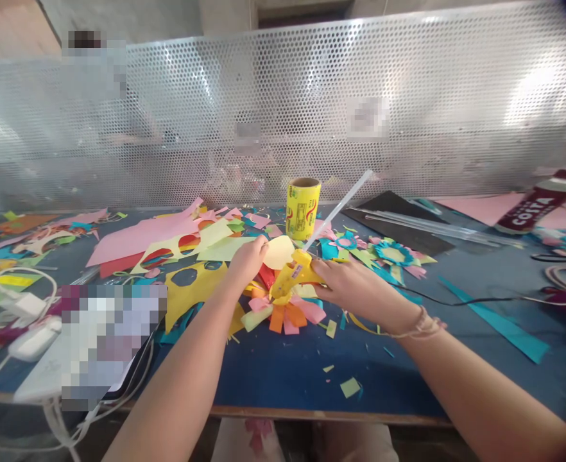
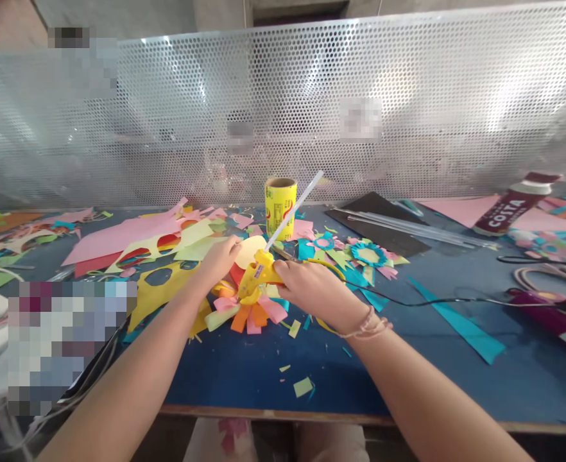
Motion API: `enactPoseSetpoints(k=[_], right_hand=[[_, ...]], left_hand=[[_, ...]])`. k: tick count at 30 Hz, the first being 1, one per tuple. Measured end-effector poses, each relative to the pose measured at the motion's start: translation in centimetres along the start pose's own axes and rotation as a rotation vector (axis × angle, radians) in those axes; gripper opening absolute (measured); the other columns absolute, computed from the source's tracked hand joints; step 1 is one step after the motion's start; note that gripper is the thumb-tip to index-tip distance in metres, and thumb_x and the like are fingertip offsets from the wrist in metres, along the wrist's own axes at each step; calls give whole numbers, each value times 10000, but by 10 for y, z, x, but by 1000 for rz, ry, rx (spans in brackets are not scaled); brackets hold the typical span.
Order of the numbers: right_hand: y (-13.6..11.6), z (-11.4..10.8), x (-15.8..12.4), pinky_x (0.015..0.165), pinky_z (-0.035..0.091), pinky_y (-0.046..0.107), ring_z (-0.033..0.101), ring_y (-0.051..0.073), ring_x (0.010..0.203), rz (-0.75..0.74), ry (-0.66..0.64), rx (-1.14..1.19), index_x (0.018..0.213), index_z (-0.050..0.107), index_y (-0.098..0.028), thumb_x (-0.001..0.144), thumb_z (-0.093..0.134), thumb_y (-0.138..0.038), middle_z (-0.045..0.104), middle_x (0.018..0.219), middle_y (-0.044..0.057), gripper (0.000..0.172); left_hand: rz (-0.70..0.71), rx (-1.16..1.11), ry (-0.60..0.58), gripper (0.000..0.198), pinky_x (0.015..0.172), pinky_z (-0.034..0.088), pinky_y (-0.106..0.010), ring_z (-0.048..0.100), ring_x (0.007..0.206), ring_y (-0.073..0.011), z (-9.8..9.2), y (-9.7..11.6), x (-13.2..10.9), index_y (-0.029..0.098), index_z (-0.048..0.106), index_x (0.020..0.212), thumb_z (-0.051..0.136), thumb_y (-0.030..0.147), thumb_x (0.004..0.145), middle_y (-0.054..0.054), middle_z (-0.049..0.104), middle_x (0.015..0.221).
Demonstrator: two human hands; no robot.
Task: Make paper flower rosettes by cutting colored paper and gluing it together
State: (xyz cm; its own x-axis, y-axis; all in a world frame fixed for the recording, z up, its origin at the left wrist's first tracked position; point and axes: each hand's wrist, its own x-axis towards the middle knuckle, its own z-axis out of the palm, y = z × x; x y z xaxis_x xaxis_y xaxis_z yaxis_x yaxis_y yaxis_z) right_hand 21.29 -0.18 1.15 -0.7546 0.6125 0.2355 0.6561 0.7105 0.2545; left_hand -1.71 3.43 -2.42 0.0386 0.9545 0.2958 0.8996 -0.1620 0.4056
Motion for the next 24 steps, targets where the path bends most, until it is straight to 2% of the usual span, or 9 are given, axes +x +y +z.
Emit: enactPoseSetpoints(k=[8,14,18,24], right_hand=[[11,-1,-6,528,239,273,546,129,602,-58,36,22,869,519,-185,919,399,-327,629,737,22,193],[17,-11,-10,507,238,264,528,115,560,-92,75,-14,857,524,-186,907,401,-226,625,703,12,138],[23,-12,-14,508,254,257,535,103,573,-50,42,34,892,524,-186,902,416,-238,641,769,13,120],[29,-13,-16,510,251,250,554,104,605,-4,-32,89,883,536,-193,902,421,-281,636,766,9,146]], left_hand=[[-8,7,-9,185,649,400,-275,622,807,-220,-1,1,0,197,544,991,388,261,915,-81,668,852],[15,33,-8,209,646,403,-272,622,802,-212,0,-1,0,204,536,1004,357,281,925,-65,662,831],[6,40,-19,210,651,408,-278,623,809,-217,-2,0,0,201,534,1004,352,269,925,-67,662,835],[15,30,-19,203,670,413,-284,622,829,-220,-2,0,-1,195,534,994,356,262,924,-71,661,846]])
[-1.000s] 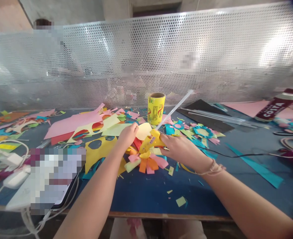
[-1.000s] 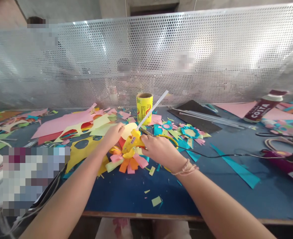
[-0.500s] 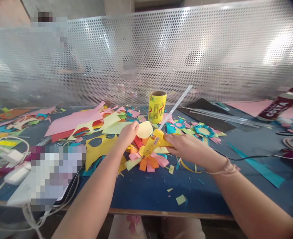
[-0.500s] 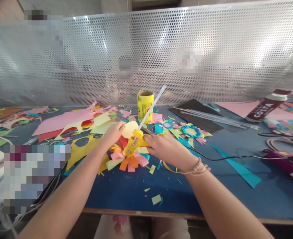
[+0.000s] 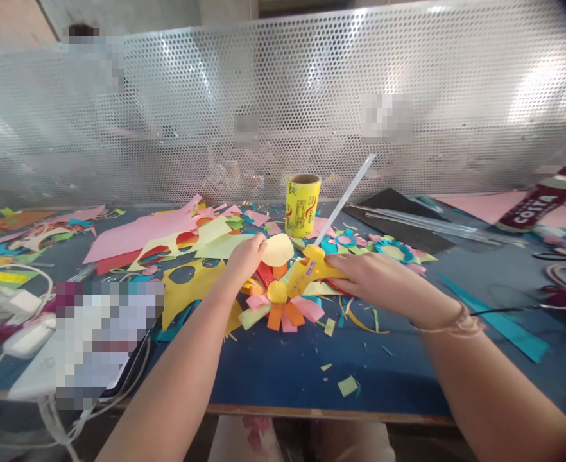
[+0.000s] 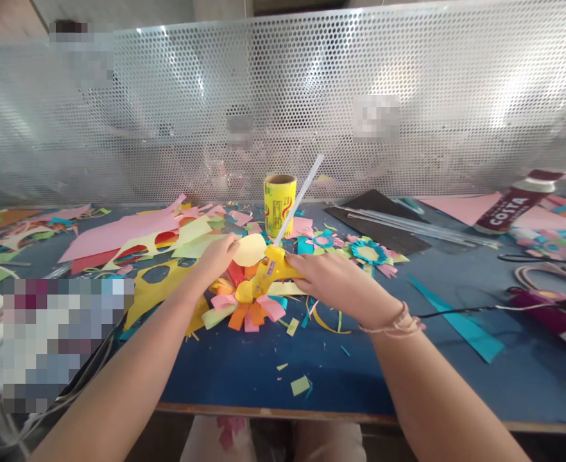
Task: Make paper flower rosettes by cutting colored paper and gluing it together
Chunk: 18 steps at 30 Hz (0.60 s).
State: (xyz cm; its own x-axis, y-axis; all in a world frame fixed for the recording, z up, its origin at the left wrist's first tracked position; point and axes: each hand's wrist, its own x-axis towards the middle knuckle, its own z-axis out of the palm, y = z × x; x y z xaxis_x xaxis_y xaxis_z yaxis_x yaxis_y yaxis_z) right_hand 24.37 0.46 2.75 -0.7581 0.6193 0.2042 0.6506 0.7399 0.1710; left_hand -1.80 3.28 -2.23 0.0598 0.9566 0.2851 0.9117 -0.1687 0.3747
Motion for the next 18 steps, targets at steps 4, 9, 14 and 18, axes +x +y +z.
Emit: enactPoseSetpoints(k=[4,9,14,18], right_hand=[[0,-5,0,493,220,251,537,100,573,20,-16,-18,889,540,-195,904,427,-311,636,746,1,162],[0,-6,0,476,145,269,462,117,496,117,8,-126,852,532,-192,884,416,-452,583,622,8,287],[-2,-5,0,484,131,278,434,121,481,169,29,-197,889,545,-184,849,426,-474,578,620,24,315],[-3,-3,2,480,147,275,467,122,498,185,-2,-154,855,543,-190,857,423,-468,581,620,17,303]], left_hand=[[-3,-18,-1,202,700,420,-290,618,864,-224,1,-1,1,192,534,1002,364,262,921,-81,662,881],[-10,-18,-1,201,701,417,-291,614,862,-224,0,0,1,193,538,992,364,265,921,-81,660,873],[15,-3,8,208,658,394,-284,607,795,-216,-1,1,-1,195,531,960,342,277,930,-66,643,803],[19,8,12,200,631,373,-280,593,752,-208,-2,1,-2,197,528,928,343,271,928,-53,624,764]])
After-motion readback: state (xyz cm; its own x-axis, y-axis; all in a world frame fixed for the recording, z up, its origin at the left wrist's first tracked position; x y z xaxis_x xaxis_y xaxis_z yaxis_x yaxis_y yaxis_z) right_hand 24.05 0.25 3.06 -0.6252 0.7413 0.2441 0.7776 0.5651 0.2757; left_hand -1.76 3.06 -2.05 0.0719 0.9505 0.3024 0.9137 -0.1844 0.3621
